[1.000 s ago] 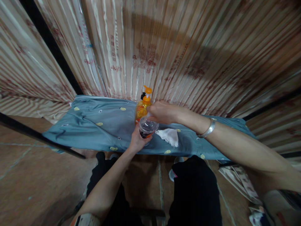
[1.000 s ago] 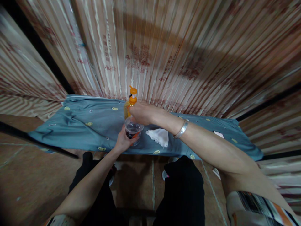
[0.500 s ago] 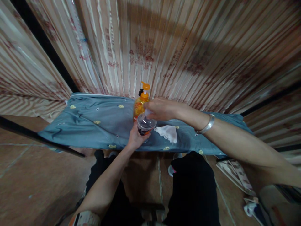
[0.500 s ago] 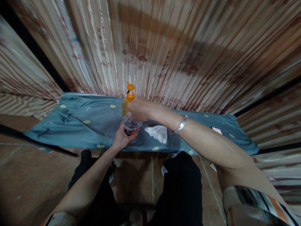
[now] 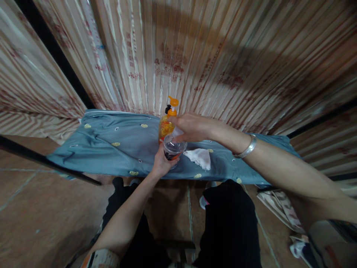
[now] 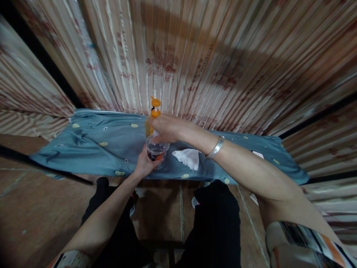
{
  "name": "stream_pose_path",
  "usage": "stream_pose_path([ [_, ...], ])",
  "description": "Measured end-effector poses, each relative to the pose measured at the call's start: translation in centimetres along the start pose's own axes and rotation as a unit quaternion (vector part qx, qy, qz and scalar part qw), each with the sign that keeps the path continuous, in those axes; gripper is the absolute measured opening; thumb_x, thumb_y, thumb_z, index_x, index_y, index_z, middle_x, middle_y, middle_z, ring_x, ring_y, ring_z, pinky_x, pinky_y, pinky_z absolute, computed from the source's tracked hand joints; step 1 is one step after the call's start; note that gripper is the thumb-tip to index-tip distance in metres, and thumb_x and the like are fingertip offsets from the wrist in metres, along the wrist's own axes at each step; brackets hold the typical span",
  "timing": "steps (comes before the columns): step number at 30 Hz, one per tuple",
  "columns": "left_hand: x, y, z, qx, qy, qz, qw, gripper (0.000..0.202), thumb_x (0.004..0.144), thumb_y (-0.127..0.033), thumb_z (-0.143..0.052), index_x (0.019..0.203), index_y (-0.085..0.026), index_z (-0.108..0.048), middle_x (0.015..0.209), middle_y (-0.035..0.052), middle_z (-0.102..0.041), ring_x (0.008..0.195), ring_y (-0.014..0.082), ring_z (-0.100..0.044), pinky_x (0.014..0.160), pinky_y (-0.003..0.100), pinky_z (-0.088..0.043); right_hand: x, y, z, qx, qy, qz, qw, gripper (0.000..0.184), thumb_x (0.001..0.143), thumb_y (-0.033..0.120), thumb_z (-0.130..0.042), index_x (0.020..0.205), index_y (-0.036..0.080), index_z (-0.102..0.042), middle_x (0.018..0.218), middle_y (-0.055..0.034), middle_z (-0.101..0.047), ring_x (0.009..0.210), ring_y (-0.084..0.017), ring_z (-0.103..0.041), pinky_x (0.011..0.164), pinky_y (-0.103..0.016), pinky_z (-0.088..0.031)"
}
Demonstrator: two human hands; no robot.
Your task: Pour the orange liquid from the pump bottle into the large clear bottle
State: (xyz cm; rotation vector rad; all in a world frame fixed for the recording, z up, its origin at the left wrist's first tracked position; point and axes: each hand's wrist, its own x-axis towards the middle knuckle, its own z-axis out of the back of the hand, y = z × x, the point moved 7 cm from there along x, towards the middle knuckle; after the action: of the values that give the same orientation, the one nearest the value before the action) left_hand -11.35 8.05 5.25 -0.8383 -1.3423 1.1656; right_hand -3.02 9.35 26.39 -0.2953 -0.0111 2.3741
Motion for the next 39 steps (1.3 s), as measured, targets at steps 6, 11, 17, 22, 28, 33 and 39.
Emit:
stream_pose_path([
  [6,0.0,-0.1,0.0,0.001,0.000,-0.004,1.000,0.084,0.057,-0.023,-0.091,0.134,-0.021,-0.058,0.127,0.0105,-0.075,0.121,0.0323,-0.071,0.111,0.052,-0.053,-0.1,0.2,-0.2,-0.022,0.011,-0.041,0.999,0.033,0.102,0.032,-0.061,0.121,0.008,-0.074,0.111,-0.0230,-0.079,0.110,-0.033,-0.075,0.091,-0.037,-0.052],
  [11,0.0,-0.1,0.0,0.003,0.000,-0.003,1.000,0.084,0.058,-0.022,-0.091,0.135,-0.021,-0.057,0.126,0.0093,-0.075,0.119,0.0312,-0.072,0.109,0.051,-0.055,-0.2,0.4,-0.2,-0.015,0.022,-0.013,1.000,0.041,0.095,0.025,-0.070,0.134,0.012,-0.068,0.117,-0.0179,-0.079,0.113,-0.029,-0.074,0.092,-0.035,-0.051],
  [17,-0.1,-0.3,0.0,0.005,0.002,-0.002,1.000,0.086,0.058,-0.021,-0.091,0.136,-0.020,-0.056,0.128,0.0101,-0.075,0.122,0.0307,-0.071,0.111,0.050,-0.053,-0.1,0.0,-0.1,-0.009,0.001,-0.018,1.000,0.043,0.101,0.036,-0.066,0.136,0.011,-0.066,0.114,-0.0194,-0.079,0.111,-0.029,-0.074,0.087,-0.033,-0.051],
  [22,-0.1,-0.2,0.0,0.008,0.003,0.001,1.000,0.086,0.058,-0.023,-0.092,0.136,-0.019,-0.056,0.127,0.0106,-0.075,0.121,0.0312,-0.072,0.111,0.050,-0.053,0.1,0.1,-0.8,-0.028,0.019,-0.014,0.999,0.031,0.101,0.030,-0.064,0.121,0.009,-0.074,0.107,-0.0193,-0.080,0.107,-0.029,-0.075,0.086,-0.033,-0.051],
  [28,0.0,-0.3,0.0,0.017,0.004,0.004,1.000,0.085,0.058,-0.021,-0.092,0.135,-0.021,-0.056,0.127,0.0093,-0.076,0.121,0.0308,-0.072,0.110,0.049,-0.054,-2.0,-2.3,0.3,0.006,-0.046,-0.038,0.998,0.037,0.101,0.036,-0.065,0.130,0.012,-0.070,0.109,-0.0152,-0.079,0.104,-0.027,-0.073,0.086,-0.032,-0.047],
  [33,0.1,-0.3,0.0,0.036,0.005,0.020,0.999,0.085,0.057,-0.022,-0.092,0.134,-0.019,-0.055,0.126,0.0105,-0.076,0.119,0.0314,-0.073,0.108,0.048,-0.055,-6.8,-8.5,-5.6,0.047,-0.043,-0.157,0.986,0.048,0.103,0.046,-0.062,0.137,0.011,-0.063,0.100,-0.0128,-0.079,0.098,-0.029,-0.075,0.080,-0.031,-0.047],
  [39,0.2,-0.3,0.2,0.070,0.000,0.031,0.997,0.085,0.056,-0.025,-0.092,0.132,-0.018,-0.055,0.126,0.0109,-0.075,0.120,0.0304,-0.072,0.109,0.046,-0.054,-14.8,-16.3,-20.6,0.063,0.122,-0.367,0.920,0.038,0.103,0.041,-0.064,0.126,0.011,-0.066,0.122,-0.0220,-0.076,0.119,-0.032,-0.072,0.090,-0.032,-0.050],
])
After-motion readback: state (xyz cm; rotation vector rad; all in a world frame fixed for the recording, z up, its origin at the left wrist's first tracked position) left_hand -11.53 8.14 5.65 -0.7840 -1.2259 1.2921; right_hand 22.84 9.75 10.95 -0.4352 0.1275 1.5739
